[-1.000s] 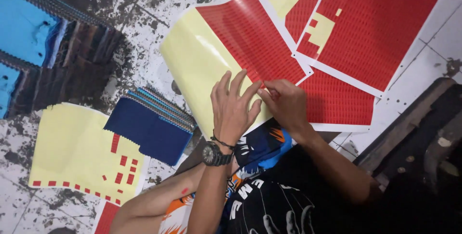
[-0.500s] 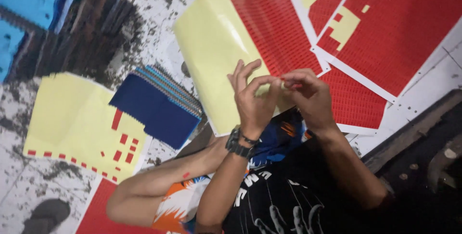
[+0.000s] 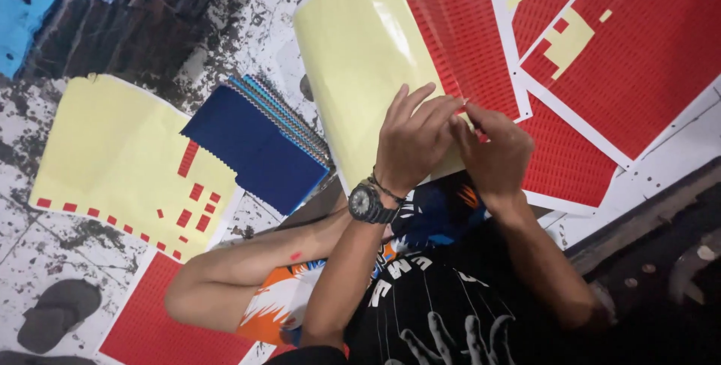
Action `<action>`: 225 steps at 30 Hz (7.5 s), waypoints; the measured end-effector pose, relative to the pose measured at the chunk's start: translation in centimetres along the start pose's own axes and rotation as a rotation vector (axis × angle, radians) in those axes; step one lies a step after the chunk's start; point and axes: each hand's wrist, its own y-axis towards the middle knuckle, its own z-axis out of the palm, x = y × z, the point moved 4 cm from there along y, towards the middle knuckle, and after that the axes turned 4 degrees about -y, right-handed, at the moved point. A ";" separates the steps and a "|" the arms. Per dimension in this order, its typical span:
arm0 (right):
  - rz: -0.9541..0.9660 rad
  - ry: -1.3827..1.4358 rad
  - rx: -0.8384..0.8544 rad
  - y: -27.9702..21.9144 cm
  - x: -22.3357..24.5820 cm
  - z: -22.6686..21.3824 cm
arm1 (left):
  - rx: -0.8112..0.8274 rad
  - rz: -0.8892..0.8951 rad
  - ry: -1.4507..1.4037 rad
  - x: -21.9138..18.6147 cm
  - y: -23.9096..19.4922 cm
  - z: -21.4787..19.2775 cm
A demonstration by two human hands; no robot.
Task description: The person sits on the floor and assembles notebooks by applying small red adhesive strips to the spine of stacked blue and purple paper. They peel the strips from a yellow backing sheet and press them onto the notebook edges.
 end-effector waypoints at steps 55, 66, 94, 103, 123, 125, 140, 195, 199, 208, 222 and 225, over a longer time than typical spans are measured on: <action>0.008 0.060 -0.036 2.5 0.7 1.5 | 0.163 -0.240 -0.063 1.0 4.2 -3.6; 0.139 0.380 0.006 3.2 1.2 -0.1 | -0.033 -0.163 -0.348 0.3 3.8 -4.7; 0.445 1.086 0.203 2.8 3.4 0.4 | -0.383 -0.504 -0.781 1.9 4.0 -3.9; 0.290 0.593 0.110 4.6 1.1 0.7 | -0.314 -0.474 -0.565 2.4 4.8 -4.1; 0.056 0.834 0.244 5.0 4.7 0.2 | -0.604 -0.662 -1.283 1.7 4.6 -6.7; 0.017 0.908 0.337 4.6 8.4 -0.8 | -0.676 -0.632 -1.331 2.3 3.9 -7.6; -0.481 0.878 0.663 9.0 21.7 5.3 | -0.832 -0.572 -0.856 7.9 -5.8 -20.0; -0.806 -0.171 0.630 10.6 29.7 22.4 | -0.392 -0.499 0.786 16.4 -8.5 -23.4; -1.102 -0.025 0.470 10.9 29.3 23.5 | -0.384 -0.520 0.722 17.8 -9.1 -22.3; -1.388 0.190 -0.163 8.5 28.2 21.8 | -0.735 -0.680 -0.127 18.2 -10.4 -24.1; -0.642 0.616 1.005 9.8 30.5 17.6 | -0.763 -0.548 -0.652 18.9 -9.7 -23.3; -0.627 0.633 0.994 10.0 30.1 18.6 | -0.741 -0.539 -0.596 19.2 -10.0 -23.2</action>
